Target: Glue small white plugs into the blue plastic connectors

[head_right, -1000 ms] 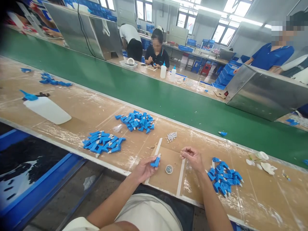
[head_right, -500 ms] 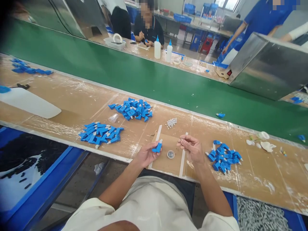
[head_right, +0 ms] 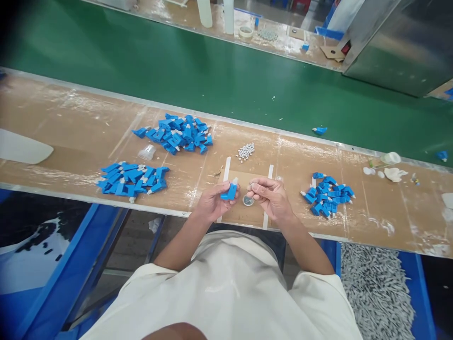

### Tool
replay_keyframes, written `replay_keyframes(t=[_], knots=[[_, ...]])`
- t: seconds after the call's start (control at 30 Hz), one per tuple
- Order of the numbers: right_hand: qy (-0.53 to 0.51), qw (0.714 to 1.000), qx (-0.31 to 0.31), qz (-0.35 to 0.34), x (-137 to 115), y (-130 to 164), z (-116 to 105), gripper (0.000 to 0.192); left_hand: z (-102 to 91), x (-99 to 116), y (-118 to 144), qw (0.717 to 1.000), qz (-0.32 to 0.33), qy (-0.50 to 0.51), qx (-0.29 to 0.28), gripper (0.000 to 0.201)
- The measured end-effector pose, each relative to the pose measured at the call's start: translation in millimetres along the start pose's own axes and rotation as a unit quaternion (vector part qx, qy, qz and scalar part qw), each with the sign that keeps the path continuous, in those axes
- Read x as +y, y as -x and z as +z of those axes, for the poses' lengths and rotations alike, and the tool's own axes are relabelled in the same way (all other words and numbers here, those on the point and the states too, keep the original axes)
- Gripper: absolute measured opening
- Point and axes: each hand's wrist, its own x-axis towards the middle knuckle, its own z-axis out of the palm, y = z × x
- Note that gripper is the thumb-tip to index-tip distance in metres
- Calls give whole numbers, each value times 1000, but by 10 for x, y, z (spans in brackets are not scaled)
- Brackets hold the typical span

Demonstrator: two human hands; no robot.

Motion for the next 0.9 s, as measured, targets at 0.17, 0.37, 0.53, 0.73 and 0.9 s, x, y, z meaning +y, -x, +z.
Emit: replay_keyframes(t=[0.17,0.37,0.53,0.73,0.9], knots=[[35,999,8,-26,-13,51,61,39,32,5,16,998,17,-56,-21,38],[109,992,6,-71,19,133,136,37,60,-7,69,992,40,-114,-31,49],[114,991,13,-76,63,133,146,39,73,-19,86,990,55,-125,-26,47],[123,986,42,-104,82,138,176,37,73,-18,88,990,64,-125,-19,47],[128,978,86,-137,72,141,198,38,78,-19,91,990,74,-119,-10,47]])
